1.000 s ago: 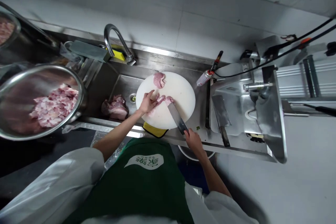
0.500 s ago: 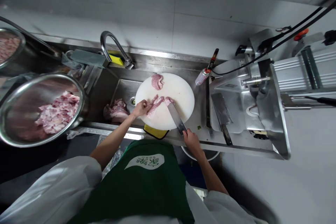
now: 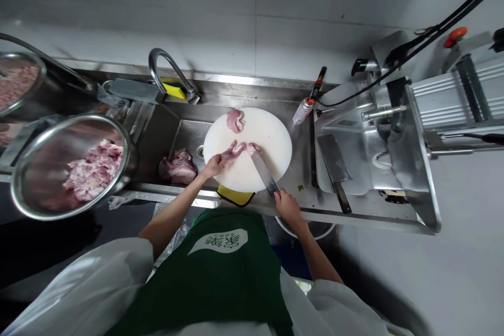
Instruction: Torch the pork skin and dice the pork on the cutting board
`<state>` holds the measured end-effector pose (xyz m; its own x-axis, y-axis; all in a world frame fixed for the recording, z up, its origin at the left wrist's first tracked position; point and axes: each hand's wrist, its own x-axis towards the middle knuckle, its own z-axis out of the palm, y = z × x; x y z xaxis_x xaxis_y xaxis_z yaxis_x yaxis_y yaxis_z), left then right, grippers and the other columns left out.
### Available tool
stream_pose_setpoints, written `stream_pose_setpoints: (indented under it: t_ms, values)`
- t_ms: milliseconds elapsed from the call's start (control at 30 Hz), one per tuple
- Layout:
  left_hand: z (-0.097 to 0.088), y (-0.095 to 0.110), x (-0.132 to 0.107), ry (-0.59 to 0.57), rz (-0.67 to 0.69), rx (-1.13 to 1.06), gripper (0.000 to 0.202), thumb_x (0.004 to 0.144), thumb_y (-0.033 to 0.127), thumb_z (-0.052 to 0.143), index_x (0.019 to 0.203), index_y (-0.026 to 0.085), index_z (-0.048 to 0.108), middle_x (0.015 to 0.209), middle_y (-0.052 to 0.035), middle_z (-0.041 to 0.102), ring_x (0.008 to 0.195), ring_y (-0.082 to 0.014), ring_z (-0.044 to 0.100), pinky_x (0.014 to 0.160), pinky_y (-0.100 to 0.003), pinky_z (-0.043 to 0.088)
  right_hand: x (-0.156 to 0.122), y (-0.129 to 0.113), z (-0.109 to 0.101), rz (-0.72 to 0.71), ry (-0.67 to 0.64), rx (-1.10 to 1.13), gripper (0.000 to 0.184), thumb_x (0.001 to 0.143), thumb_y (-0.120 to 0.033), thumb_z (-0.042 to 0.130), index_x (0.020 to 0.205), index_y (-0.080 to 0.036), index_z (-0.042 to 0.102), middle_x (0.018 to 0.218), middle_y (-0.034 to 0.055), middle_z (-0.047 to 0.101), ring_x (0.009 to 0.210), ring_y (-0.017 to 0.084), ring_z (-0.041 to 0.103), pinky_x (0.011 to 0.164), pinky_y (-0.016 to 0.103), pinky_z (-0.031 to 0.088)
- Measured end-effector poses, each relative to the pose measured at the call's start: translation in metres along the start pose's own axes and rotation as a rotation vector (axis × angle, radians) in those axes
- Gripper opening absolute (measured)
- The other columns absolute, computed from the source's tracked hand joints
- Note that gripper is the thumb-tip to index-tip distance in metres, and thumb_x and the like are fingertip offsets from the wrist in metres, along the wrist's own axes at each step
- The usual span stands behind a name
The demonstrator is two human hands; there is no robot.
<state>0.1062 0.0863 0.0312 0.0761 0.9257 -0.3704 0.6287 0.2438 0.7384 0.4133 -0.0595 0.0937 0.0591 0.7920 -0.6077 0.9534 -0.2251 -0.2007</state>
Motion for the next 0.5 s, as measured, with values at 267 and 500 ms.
stream_pose_setpoints:
  t_ms: [267,500]
  values:
    - [-0.053,0.087,0.02,-0.247,0.286,-0.468,0.026,0.091,0.03,0.055,0.102,0.01,0.068,0.077,-0.005,0.07,0.05,-0.0091,0.057,0.049,-0.021,0.048,-0.018,-0.026,-0.012,-0.044,-0.007,-0.004,0.032,0.113,-0.031,0.036,0.114,-0.014,0.063,0.103,0.015,0.076,0.1,0.027,0.071,0.08,0.03,0.041]
    - [-0.038,0.017,-0.021,-0.135,0.058,-0.472,0.025,0.081,0.032,0.067,0.096,0.012,0.067,0.062,-0.0003,0.064,0.047,-0.0108,0.055,0.046,-0.02,0.044,-0.014,-0.026,-0.004,-0.016,-0.033,0.031,0.033,0.113,-0.033,0.036,0.114,-0.014,0.063,0.106,0.0134,0.076,0.102,0.025,0.072,0.079,0.028,0.039]
